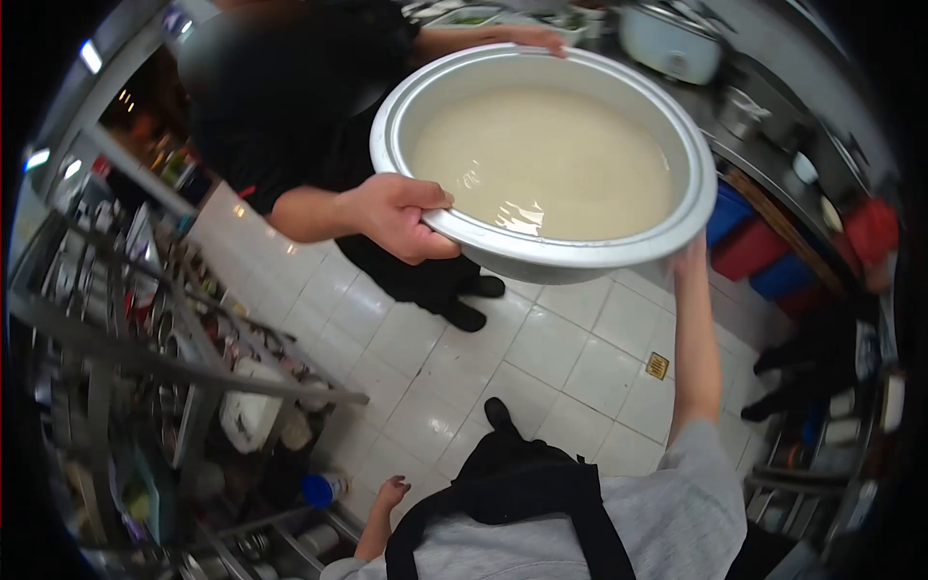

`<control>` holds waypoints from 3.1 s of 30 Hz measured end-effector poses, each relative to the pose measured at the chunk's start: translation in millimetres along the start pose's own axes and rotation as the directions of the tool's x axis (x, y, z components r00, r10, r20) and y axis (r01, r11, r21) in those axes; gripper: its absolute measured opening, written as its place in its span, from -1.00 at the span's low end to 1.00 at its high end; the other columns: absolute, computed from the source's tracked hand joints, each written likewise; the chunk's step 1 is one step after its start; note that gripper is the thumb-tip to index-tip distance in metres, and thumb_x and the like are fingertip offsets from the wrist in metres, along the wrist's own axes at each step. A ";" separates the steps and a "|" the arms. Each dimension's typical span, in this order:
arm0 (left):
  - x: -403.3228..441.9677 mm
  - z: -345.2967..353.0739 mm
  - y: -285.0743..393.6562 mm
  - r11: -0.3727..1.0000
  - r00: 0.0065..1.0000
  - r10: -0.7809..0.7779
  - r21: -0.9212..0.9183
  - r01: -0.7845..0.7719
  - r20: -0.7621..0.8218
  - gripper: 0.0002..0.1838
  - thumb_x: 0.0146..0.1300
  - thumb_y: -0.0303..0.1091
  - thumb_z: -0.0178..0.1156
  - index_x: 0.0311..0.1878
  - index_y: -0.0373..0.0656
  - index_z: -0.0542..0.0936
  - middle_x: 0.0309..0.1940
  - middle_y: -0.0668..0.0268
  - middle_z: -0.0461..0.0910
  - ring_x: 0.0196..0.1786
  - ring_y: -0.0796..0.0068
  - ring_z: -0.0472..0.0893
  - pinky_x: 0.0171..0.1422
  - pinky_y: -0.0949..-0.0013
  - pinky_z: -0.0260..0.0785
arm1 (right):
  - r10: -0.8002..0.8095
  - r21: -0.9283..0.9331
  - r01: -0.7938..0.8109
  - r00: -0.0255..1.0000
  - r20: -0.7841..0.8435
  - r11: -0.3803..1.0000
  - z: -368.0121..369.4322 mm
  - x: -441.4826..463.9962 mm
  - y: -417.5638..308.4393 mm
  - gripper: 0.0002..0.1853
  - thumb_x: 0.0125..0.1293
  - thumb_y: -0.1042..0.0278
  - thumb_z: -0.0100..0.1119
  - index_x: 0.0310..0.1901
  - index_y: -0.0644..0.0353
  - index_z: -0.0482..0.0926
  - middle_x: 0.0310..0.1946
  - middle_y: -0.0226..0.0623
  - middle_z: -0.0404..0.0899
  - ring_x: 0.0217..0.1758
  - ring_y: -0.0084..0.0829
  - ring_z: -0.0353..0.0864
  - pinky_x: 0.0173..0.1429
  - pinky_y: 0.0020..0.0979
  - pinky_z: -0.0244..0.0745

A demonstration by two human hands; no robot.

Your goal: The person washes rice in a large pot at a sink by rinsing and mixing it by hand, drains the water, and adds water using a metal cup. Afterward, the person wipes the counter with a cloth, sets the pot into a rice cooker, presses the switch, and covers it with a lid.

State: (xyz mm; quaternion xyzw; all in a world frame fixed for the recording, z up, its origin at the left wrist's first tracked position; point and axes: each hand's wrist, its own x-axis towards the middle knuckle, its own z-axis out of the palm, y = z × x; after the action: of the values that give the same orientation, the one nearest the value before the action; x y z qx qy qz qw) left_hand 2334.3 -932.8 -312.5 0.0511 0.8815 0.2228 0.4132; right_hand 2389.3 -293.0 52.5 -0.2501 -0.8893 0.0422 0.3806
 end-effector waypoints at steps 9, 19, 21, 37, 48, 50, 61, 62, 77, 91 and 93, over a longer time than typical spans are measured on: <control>28.6 4.7 31.4 0.981 0.982 0.188 -0.053 -0.186 0.025 -0.51 -0.04 -0.19 0.17 -0.01 -0.21 0.43 -0.25 0.10 0.55 -0.18 0.31 0.55 -0.09 0.36 0.38 | 0.831 0.976 0.083 0.514 -0.214 0.201 -31.7 -33.6 61.6 -0.56 0.26 0.16 -0.21 0.07 0.29 0.24 0.12 -0.12 0.22 0.19 -0.25 0.20 0.25 -0.34 0.08; 83.0 6.1 61.2 0.955 0.958 0.144 0.218 -0.200 0.248 -0.53 -0.02 -0.20 0.17 -0.02 -0.21 0.43 -0.30 0.12 0.56 -0.22 0.33 0.56 -0.14 0.38 0.39 | -0.168 -0.383 0.072 0.960 -0.222 0.921 47.9 -95.4 64.6 -0.61 -0.04 0.48 0.02 -0.07 0.15 0.41 0.12 -0.14 0.18 0.23 0.00 0.03 0.28 0.10 -0.23; 100.3 -1.2 77.4 0.946 0.950 0.154 0.238 -0.221 0.271 -0.53 -0.02 -0.20 0.17 -0.02 -0.21 0.44 -0.30 0.12 0.56 -0.23 0.33 0.56 -0.14 0.38 0.39 | -0.116 -0.319 0.072 0.986 -0.122 0.945 55.8 -111.9 111.3 -0.63 -0.03 0.51 -0.01 -0.10 0.10 0.43 0.10 -0.22 0.23 0.22 -0.04 0.07 0.28 0.04 -0.16; 243.7 -109.2 187.7 0.933 0.935 0.086 0.302 -0.196 0.344 -0.50 -0.09 -0.12 0.20 -0.09 -0.23 0.48 -0.32 0.13 0.56 -0.28 0.32 0.56 -0.22 0.35 0.42 | 0.763 -0.677 -0.660 -0.240 0.600 0.325 35.6 -540.4 61.4 -0.62 -0.05 0.12 0.09 -0.25 0.24 0.45 -0.31 -0.06 0.44 -0.19 -0.21 0.42 -0.12 -0.31 0.30; 376.4 -87.4 508.7 0.762 0.764 0.627 0.083 -0.642 0.153 -0.51 -0.03 -0.18 0.17 -0.02 -0.23 0.42 -0.17 0.07 0.51 -0.14 0.23 0.52 -0.06 0.31 0.37 | 0.604 -0.227 -0.684 0.380 0.701 0.693 270.6 -179.5 205.8 -0.76 -0.11 0.28 0.01 -0.60 0.31 0.53 -0.63 -0.06 0.51 -0.57 -0.22 0.55 -0.51 -0.29 0.43; 365.2 -101.1 555.9 0.702 0.708 0.652 0.137 -0.699 0.271 -0.50 0.01 -0.20 0.17 0.02 -0.24 0.39 -0.15 0.06 0.50 -0.13 0.24 0.52 -0.06 0.33 0.37 | 0.584 -0.029 -0.709 0.555 0.592 0.704 286.0 -53.0 242.0 -0.76 -0.03 0.38 -0.05 -0.36 0.34 0.50 -0.40 0.04 0.52 -0.31 -0.10 0.54 -0.27 -0.25 0.45; 434.2 -200.2 435.3 0.899 0.977 0.186 0.384 -0.212 0.105 -0.50 -0.06 -0.11 0.16 -0.06 -0.20 0.46 -0.15 0.03 0.49 -0.09 0.15 0.49 -0.01 0.26 0.34 | 0.181 -0.012 -0.184 0.975 -0.130 0.983 229.3 447.0 327.0 -0.33 0.01 -0.02 0.14 0.05 0.34 0.30 0.00 0.10 0.31 0.10 -0.13 0.30 0.13 -0.31 0.20; 428.9 -211.8 420.9 0.924 0.987 0.047 0.367 -0.102 0.155 -0.50 -0.07 -0.09 0.16 -0.07 -0.21 0.47 -0.16 0.02 0.49 -0.09 0.14 0.49 -0.01 0.27 0.34 | 0.276 0.113 -0.268 0.959 -0.062 0.957 213.7 458.8 302.4 -0.39 0.05 0.03 0.11 0.04 0.31 0.31 -0.04 0.02 0.37 0.01 -0.21 0.37 0.04 -0.37 0.26; 575.7 -330.5 679.7 0.798 0.878 0.478 0.427 -0.426 -0.018 -0.60 0.00 -0.02 0.11 -0.56 -0.24 0.54 -0.51 0.04 0.53 -0.38 0.13 0.53 -0.31 0.18 0.34 | 0.743 -0.345 -0.926 -0.121 0.659 0.156 355.2 16.1 230.7 -0.55 0.06 0.17 0.09 -0.04 0.26 0.41 -0.36 -0.27 0.51 -0.42 -0.46 0.51 -0.47 -0.45 0.42; 648.9 -276.1 650.6 0.909 0.914 0.405 0.106 -0.402 -0.010 -0.63 0.02 -0.10 0.09 -0.24 -0.22 0.50 -0.30 0.04 0.52 -0.16 0.13 0.50 -0.06 0.25 0.31 | 0.627 -0.309 -0.704 0.245 0.739 0.639 438.2 116.5 256.9 -0.52 -0.06 0.14 0.14 -0.12 0.30 0.47 -0.11 0.01 0.45 0.00 -0.11 0.41 0.06 -0.29 0.31; 680.9 -265.9 610.4 0.908 0.928 0.366 0.192 -0.373 0.072 -0.63 -0.02 -0.07 0.06 -0.31 -0.21 0.54 -0.30 -0.01 0.51 -0.16 0.05 0.48 -0.07 0.18 0.30 | 0.525 -0.140 -0.634 0.474 0.707 0.760 452.8 158.7 266.1 -0.53 -0.04 0.20 0.13 -0.09 0.30 0.45 -0.09 0.02 0.43 0.03 -0.13 0.39 0.09 -0.30 0.28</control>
State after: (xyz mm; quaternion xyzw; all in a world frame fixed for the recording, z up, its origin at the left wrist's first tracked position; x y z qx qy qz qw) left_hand 1632.3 -292.7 -378.7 0.2626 0.8667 0.2052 0.3711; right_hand 2090.2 66.7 -234.1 -0.4722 -0.8196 0.3241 -0.0136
